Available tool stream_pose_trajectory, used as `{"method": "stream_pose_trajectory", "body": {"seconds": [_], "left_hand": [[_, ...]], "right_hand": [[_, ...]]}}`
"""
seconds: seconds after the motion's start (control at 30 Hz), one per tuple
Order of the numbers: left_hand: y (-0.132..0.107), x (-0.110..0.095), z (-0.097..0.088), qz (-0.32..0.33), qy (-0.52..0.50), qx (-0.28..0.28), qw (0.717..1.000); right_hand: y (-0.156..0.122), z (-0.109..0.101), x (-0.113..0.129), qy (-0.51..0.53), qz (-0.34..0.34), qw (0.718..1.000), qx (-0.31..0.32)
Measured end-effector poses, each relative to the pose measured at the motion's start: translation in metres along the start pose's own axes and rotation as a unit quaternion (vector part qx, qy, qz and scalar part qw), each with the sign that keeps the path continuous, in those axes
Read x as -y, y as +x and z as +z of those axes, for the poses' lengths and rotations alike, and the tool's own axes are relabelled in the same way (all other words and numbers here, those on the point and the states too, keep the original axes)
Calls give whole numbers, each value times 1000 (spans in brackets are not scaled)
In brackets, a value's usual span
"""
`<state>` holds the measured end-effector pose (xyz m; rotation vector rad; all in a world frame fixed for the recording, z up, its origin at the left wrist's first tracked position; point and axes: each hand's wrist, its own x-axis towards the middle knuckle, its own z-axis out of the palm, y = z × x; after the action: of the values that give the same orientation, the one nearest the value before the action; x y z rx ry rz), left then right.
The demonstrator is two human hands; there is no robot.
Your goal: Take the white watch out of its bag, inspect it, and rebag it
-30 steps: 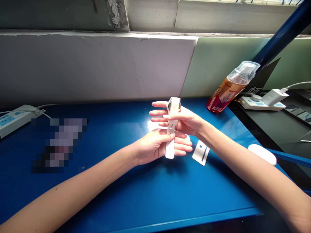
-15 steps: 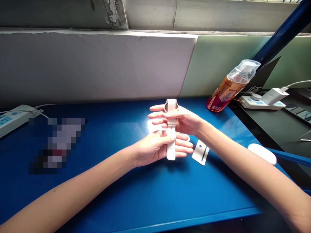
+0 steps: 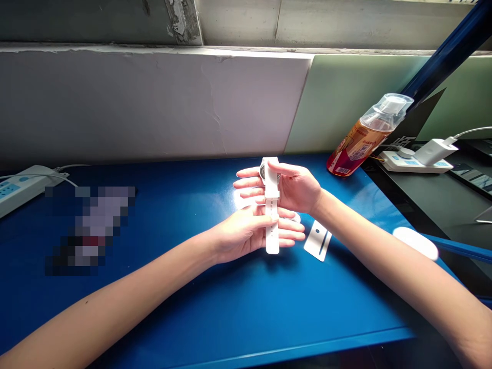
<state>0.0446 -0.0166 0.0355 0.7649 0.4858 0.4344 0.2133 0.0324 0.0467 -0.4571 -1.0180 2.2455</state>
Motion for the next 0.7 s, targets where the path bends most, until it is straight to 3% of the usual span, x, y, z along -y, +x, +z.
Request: {"method": "stream_pose_trajectory", "body": {"seconds": [0.7], "left_hand": [[1, 2, -4, -9, 11, 21, 1000]], "right_hand": [[-1, 4, 0, -8, -11, 1000, 4]]}}
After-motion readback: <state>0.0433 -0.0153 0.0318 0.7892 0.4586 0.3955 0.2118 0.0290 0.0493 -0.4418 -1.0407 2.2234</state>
